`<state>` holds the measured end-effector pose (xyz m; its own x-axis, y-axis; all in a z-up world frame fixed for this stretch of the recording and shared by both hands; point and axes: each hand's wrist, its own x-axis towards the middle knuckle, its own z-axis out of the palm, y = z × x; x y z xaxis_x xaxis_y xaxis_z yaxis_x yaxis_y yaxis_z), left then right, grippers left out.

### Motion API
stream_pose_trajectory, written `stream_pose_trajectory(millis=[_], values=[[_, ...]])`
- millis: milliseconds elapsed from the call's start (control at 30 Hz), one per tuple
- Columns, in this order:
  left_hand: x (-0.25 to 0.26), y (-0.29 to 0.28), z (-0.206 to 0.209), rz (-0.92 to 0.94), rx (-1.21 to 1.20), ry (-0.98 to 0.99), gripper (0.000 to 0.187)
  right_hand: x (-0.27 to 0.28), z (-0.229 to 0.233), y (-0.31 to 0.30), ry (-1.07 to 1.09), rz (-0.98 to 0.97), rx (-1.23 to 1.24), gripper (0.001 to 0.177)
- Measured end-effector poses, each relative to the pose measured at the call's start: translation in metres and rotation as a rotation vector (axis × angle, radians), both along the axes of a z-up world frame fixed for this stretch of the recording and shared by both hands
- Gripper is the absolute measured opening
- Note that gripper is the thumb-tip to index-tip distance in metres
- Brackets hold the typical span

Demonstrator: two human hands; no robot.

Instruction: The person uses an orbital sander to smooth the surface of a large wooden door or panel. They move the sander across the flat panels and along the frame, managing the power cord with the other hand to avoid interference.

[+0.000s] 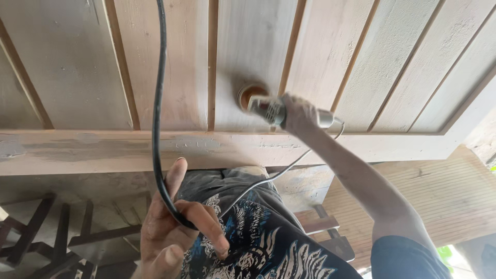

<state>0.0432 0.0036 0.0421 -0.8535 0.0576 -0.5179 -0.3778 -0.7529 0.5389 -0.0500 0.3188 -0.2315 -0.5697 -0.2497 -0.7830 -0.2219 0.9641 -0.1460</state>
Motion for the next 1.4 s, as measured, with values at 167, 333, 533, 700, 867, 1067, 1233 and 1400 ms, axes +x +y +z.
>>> stream_pose_trajectory(millis=[167, 333, 533, 700, 867, 1067, 1233, 1400], values=[[0.013, 0.014, -0.012, 0.052, -0.129, 0.134, 0.09, -0.065, -0.034, 0.017, 0.193, -0.169, 0.01, 0.053], [0.02, 0.02, -0.012, 0.061, -0.149, 0.206, 0.088, -0.086, -0.049, 0.014, 0.34, -0.341, -0.225, 0.07], [0.037, 0.024, -0.022, 0.083, -0.092, 0.188, 0.091, 0.008, -0.015, -0.019, 0.066, -0.179, 0.009, 0.065], [0.049, 0.029, -0.013, 0.083, -0.007, 0.151, 0.093, 0.024, -0.023, -0.037, 0.08, 0.068, -0.109, 0.059], [0.051, 0.036, -0.004, 0.047, 0.035, 0.1, 0.091, -0.067, -0.059, -0.024, 0.39, -0.106, -0.117, 0.08], [0.06, 0.05, -0.004, 0.033, 0.063, 0.129, 0.087, -0.032, -0.036, -0.005, 0.184, -0.215, -0.139, 0.07], [0.06, 0.061, -0.007, 0.033, 0.129, 0.116, 0.088, 0.059, -0.021, 0.007, 0.11, -0.02, -0.129, 0.056], [0.062, 0.063, -0.006, -0.009, 0.131, 0.122, 0.089, 0.045, -0.042, 0.05, 0.121, -0.143, -0.034, 0.056]])
